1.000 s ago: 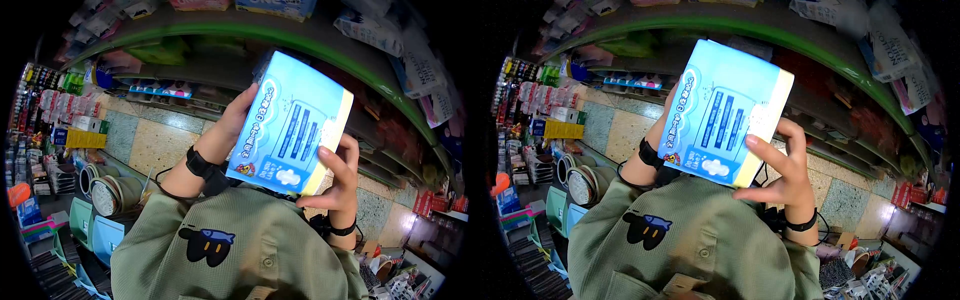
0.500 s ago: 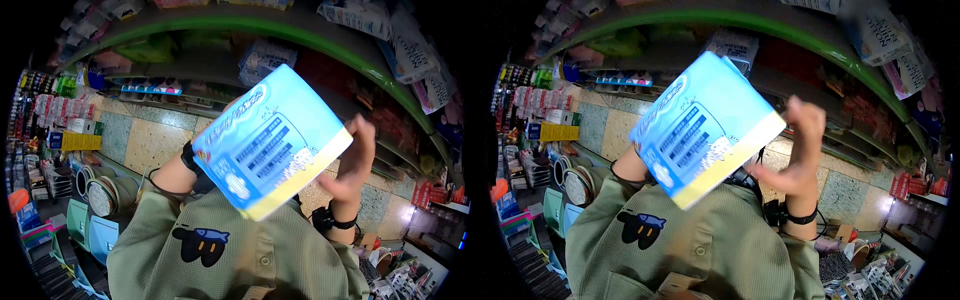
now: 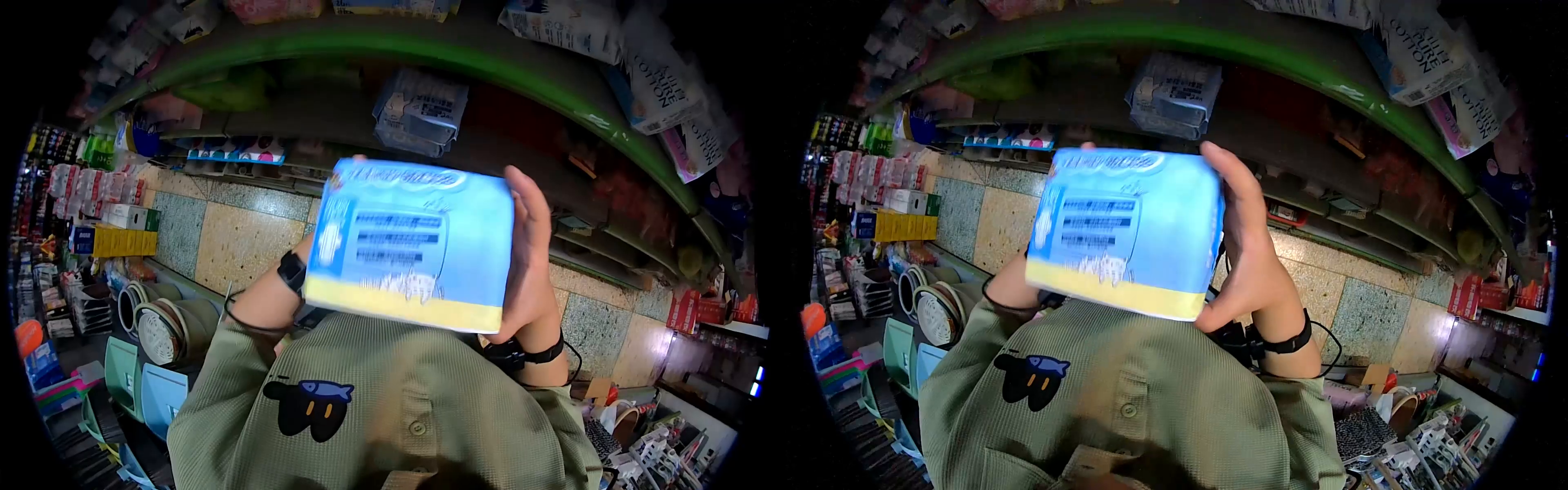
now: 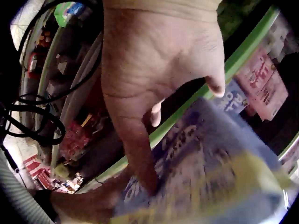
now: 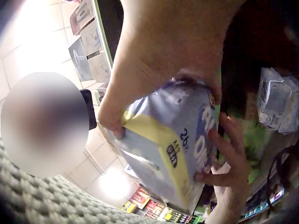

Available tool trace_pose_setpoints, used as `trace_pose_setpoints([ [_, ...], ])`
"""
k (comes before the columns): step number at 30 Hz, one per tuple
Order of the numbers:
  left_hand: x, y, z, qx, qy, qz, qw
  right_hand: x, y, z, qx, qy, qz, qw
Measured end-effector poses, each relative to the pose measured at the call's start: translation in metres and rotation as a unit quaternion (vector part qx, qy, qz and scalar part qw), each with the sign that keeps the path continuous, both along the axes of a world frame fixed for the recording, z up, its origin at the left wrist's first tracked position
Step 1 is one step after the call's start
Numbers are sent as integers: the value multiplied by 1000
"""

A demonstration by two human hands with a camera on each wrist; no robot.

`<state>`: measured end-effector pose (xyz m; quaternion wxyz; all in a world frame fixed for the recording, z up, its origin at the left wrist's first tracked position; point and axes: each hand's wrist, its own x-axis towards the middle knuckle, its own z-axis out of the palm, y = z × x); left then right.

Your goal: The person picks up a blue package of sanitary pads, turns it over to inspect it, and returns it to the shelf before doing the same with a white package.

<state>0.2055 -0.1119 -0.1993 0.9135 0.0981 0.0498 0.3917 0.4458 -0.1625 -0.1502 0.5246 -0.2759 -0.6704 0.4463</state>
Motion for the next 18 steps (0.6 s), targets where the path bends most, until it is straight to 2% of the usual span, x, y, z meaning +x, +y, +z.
trace_pose_setpoints([
  [2, -3, 7, -9, -26, -69, 3, 997, 0, 1, -8, 15, 30, -65, 997],
  [3, -3, 7, -10, -33, -82, 5, 996, -2, 2, -5, 58, -8, -128, 990],
  [4, -2, 5, -9, 61, 14, 35, 997, -5, 4, -2, 95, -47, -194, 975],
  [6, 5, -3, 5, 165, 122, 87, 975, -14, 3, 1, 141, -112, -276, 944],
  [8, 9, -9, 15, 201, 243, 80, 946, -18, 9, -7, 133, -72, -208, 966],
  [9, 10, -11, 17, 156, 251, 85, 952, -21, 9, -10, 147, -113, -215, 959],
  [12, 17, -4, 15, 157, 318, 79, 932, -27, 6, 3, 186, -217, -204, 937],
  [14, 19, -8, 9, 245, 339, 165, 893, -19, 9, -2, 153, -144, -169, 963],
  [16, 18, -6, 12, 386, 378, 239, 807, -15, 10, 1, 172, -119, -145, 967],
  [18, 18, -7, 10, 365, 325, 256, 834, -16, 11, 4, 206, -123, -138, 961],
])
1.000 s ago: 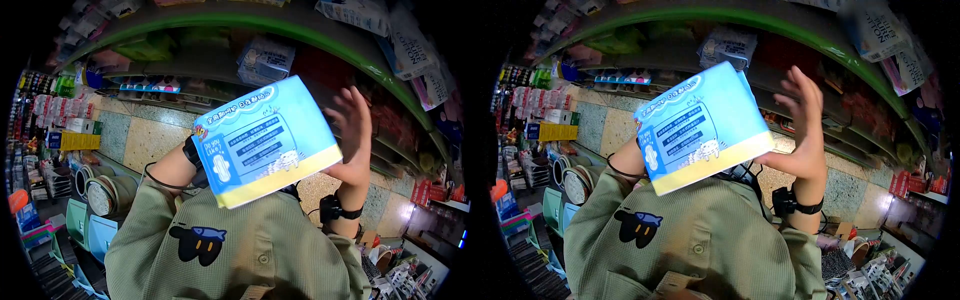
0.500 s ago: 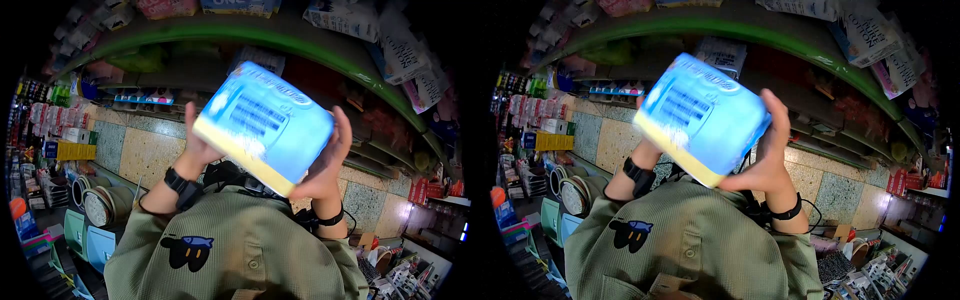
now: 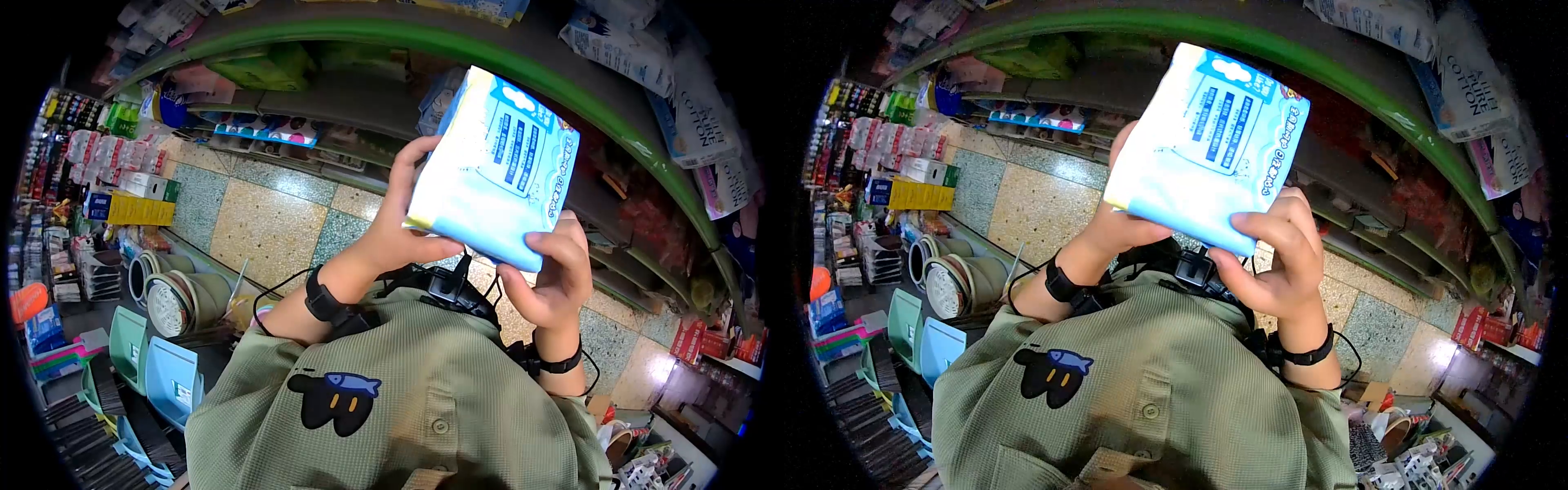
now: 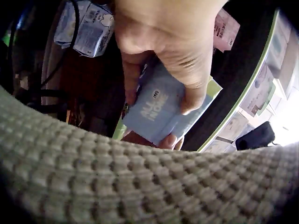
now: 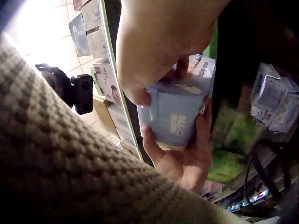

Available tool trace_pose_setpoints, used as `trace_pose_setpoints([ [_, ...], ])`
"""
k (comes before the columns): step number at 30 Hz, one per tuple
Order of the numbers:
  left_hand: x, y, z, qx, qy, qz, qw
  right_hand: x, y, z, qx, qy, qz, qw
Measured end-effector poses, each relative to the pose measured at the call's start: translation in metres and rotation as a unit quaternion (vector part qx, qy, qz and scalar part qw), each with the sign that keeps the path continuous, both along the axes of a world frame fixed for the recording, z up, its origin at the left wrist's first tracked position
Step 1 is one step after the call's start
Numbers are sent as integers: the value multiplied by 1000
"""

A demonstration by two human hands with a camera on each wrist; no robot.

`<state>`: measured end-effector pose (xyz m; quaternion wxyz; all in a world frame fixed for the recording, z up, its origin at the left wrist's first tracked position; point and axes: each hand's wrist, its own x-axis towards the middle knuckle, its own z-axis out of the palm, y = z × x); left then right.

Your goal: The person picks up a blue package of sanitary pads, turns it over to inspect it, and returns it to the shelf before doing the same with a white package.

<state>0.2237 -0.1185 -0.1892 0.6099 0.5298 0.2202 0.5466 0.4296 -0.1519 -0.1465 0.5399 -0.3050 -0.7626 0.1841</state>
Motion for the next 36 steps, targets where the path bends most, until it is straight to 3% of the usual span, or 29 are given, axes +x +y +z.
trace_pose_setpoints([
  [4, -1, -1, 10, -76, -132, -27, 988, -6, 0, 4, 21, -13, 12, 1000],
  [11, -19, -2, 19, -68, -35, 45, 996, -13, 4, -5, 18, -20, 9, 1000],
  [17, -31, -4, 30, -45, 15, 35, 998, -21, 11, -2, 32, -26, 16, 999],
  [36, -44, -12, 27, -46, -5, 42, 998, -34, 15, -2, 24, -17, 41, 999],
])
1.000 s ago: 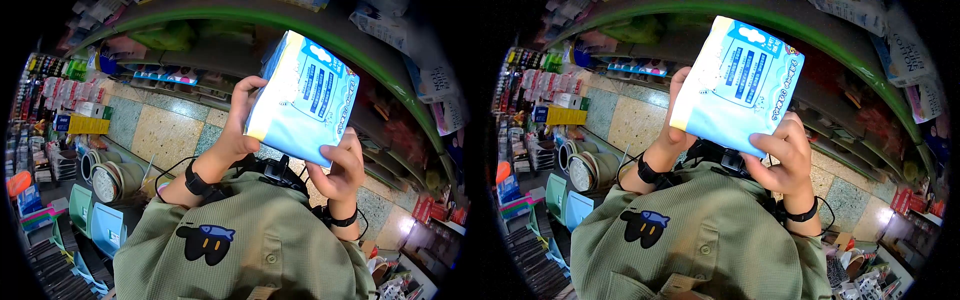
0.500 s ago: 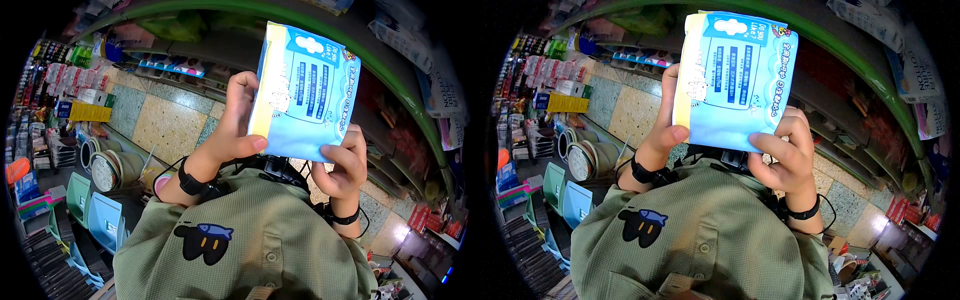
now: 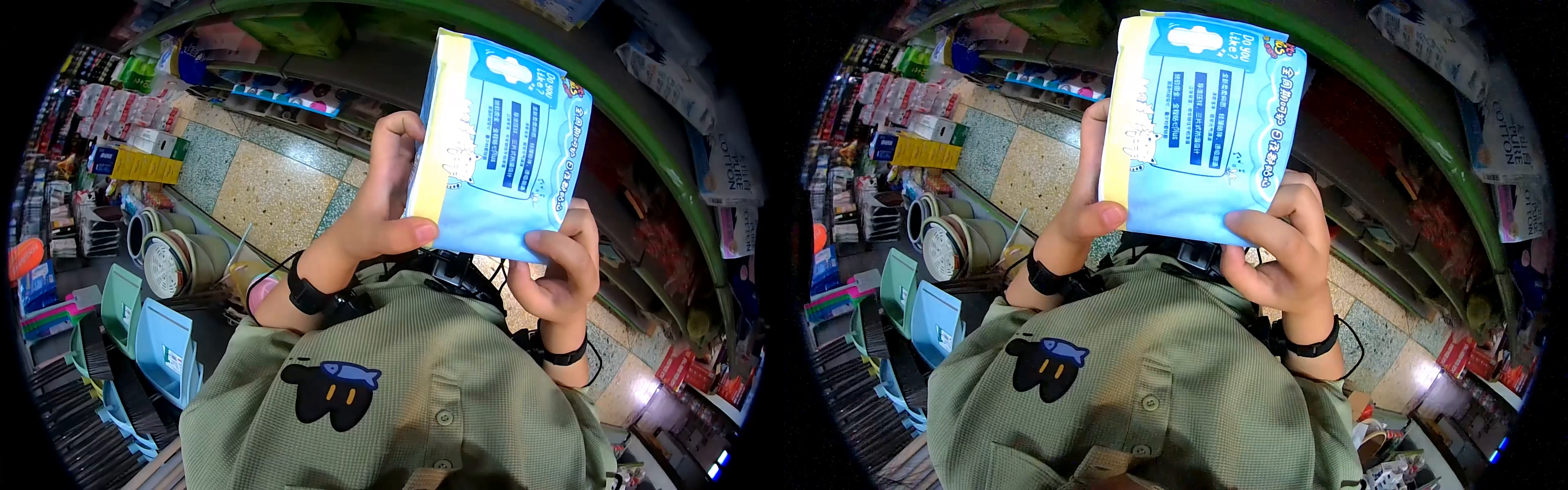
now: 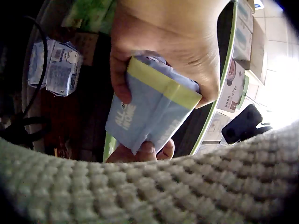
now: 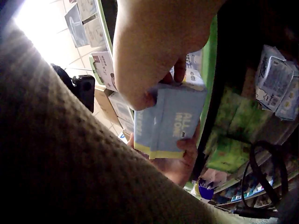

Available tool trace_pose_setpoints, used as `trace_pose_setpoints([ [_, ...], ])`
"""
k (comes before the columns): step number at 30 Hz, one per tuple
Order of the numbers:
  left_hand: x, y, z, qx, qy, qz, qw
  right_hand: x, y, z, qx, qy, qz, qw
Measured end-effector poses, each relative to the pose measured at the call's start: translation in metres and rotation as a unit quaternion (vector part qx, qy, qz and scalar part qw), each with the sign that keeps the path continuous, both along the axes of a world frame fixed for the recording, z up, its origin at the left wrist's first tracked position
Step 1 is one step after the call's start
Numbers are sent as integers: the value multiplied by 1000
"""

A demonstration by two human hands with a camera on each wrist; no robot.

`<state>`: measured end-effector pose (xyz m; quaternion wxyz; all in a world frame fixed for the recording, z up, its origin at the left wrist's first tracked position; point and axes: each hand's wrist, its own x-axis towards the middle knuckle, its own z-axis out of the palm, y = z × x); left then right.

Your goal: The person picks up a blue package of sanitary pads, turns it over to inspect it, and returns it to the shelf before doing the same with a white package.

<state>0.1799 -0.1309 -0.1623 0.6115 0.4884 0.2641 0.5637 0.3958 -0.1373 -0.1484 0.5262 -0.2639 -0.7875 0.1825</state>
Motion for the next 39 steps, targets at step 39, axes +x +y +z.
trace_pose_setpoints([
  [39, -2, 23, -10, 297, 285, 161, 897, 27, 12, -34, -218, 164, 63, 960],
])
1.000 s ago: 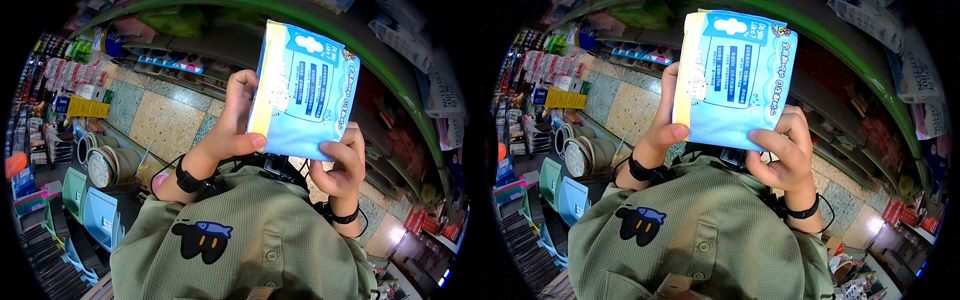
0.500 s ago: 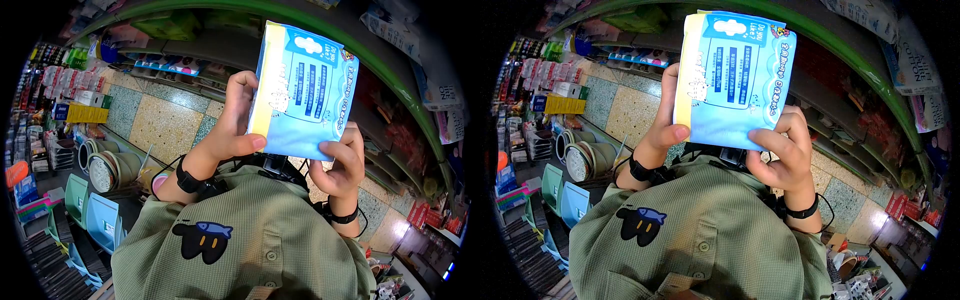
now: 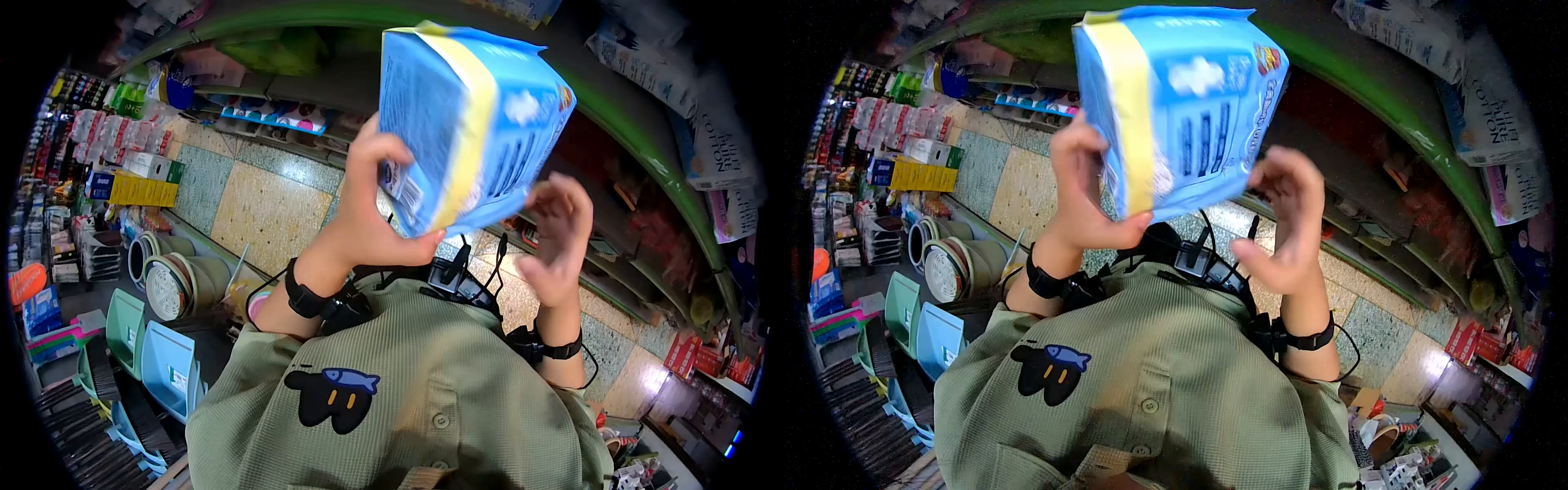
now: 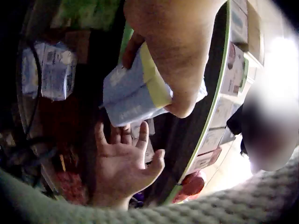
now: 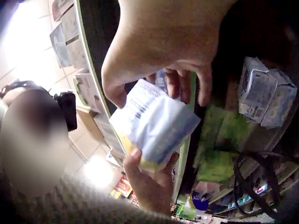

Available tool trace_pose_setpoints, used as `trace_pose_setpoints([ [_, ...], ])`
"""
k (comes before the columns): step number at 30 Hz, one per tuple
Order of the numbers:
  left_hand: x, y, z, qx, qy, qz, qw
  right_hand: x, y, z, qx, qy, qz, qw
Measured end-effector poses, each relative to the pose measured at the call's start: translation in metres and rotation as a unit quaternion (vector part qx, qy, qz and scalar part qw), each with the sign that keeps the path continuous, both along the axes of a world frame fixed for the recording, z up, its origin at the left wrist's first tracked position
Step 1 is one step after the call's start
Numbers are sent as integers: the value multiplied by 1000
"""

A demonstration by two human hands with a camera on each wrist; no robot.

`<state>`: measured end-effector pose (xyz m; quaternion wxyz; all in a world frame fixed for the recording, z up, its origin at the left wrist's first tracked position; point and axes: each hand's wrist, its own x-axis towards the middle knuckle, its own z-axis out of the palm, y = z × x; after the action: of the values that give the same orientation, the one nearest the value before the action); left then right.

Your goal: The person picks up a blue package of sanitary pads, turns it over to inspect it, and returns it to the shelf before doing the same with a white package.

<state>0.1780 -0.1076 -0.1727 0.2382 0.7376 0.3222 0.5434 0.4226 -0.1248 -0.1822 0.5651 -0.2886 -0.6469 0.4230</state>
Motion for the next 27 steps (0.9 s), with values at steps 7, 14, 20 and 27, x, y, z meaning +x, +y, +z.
trace_pose_setpoints([
  [7, -3, 13, 30, 311, 301, 9, 901, 28, 19, 12, -356, 347, 193, 846],
  [14, 8, 4, 16, 325, 348, -19, 879, 32, 31, 7, -390, 203, 61, 896],
  [20, -9, 8, 10, 273, 312, -73, 907, 14, 17, 25, -343, 188, 9, 920],
  [27, -15, 15, 17, -345, -122, -216, 905, 17, 23, 47, -184, 81, 54, 978],
])
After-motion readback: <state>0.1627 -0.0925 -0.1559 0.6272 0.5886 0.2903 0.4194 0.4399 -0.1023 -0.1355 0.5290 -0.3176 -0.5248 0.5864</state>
